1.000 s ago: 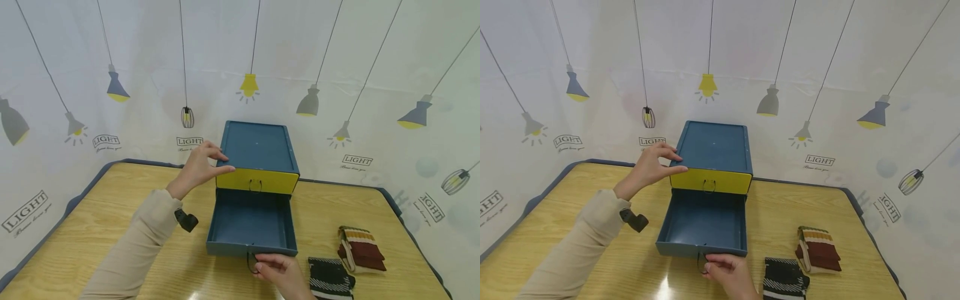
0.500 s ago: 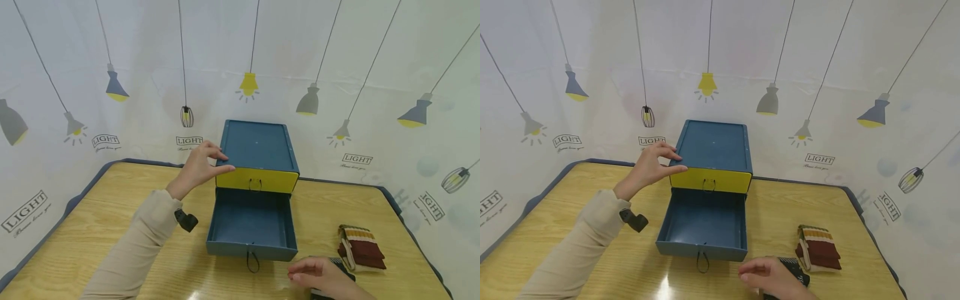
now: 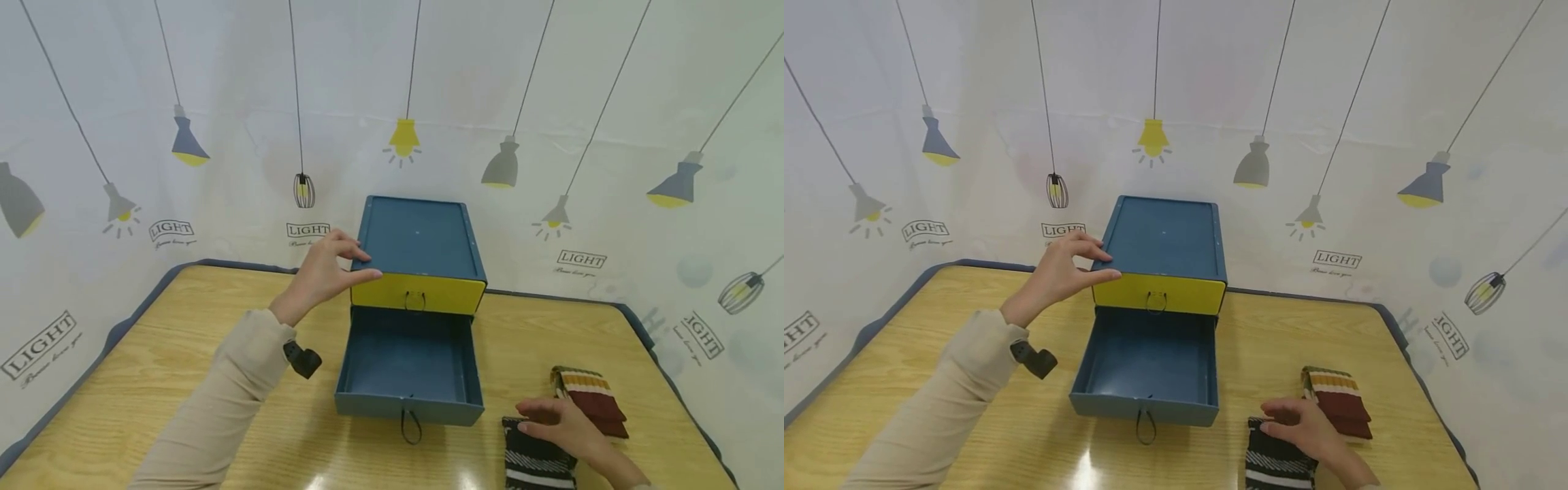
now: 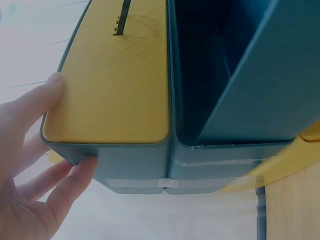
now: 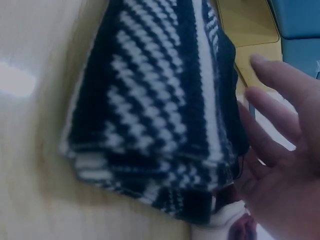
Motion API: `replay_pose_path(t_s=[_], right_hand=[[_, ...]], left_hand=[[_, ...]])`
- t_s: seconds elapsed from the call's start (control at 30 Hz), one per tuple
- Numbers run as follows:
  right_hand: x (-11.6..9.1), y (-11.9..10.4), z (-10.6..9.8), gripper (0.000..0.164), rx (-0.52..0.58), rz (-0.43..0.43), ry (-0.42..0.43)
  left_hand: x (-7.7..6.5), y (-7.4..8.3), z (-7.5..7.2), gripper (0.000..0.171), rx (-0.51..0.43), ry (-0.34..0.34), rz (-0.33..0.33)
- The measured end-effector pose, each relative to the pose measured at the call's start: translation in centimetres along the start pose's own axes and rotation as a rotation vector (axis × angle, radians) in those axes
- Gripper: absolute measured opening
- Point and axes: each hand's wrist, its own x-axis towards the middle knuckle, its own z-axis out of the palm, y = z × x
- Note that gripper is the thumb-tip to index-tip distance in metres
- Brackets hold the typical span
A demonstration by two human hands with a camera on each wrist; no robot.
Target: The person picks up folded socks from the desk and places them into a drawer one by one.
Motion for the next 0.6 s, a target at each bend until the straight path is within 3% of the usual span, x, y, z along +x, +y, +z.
replay_pose_path(t_s=[0.23,0.6], right_hand=[[0.49,0.35,-0.37,0.051,-0.213,-0.103,-0.114],[0.53,0.93,-0.66,0.047,-0.202,-0.09,-0.149]], left_hand=[[-0.01,0.1,0.07,0.033,-0.008,0.0,0.002],[-0.05,0.1,0.0,0.033,0.002,0.002,-0.002]])
